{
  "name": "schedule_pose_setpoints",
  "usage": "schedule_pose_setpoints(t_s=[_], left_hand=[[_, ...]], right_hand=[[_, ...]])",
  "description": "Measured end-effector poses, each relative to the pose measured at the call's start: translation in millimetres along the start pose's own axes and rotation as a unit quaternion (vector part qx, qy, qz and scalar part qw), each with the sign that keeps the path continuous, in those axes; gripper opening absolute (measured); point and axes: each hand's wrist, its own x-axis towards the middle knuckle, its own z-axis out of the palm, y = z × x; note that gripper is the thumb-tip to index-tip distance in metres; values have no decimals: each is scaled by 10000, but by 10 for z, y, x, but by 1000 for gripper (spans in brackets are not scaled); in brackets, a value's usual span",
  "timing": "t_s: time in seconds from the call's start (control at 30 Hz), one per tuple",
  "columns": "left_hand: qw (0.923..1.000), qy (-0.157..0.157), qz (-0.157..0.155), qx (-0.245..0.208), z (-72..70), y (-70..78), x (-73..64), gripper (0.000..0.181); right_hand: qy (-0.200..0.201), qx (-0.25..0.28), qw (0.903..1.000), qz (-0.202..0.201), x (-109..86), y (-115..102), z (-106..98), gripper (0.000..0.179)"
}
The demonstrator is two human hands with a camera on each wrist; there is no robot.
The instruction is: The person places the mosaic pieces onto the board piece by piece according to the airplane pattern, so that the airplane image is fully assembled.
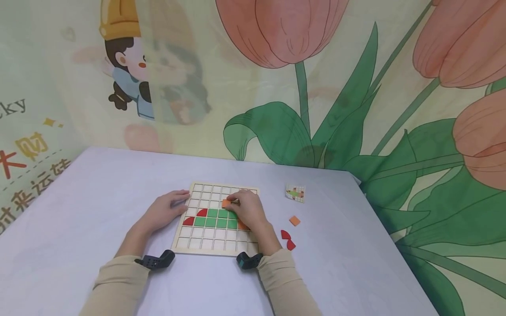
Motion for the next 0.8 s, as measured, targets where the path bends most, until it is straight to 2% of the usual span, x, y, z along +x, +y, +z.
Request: schedule_pose_setpoints(t_s=[0.43, 0.8], left_hand=[[9999, -40, -136, -15, -4, 33, 4, 49], [9999, -44, -142, 12, -25, 49, -4, 50]], right_hand=[[48, -306, 9995, -78, -2, -28, 38, 27], [-128, -403, 9991, 44, 15, -84, 27, 25]])
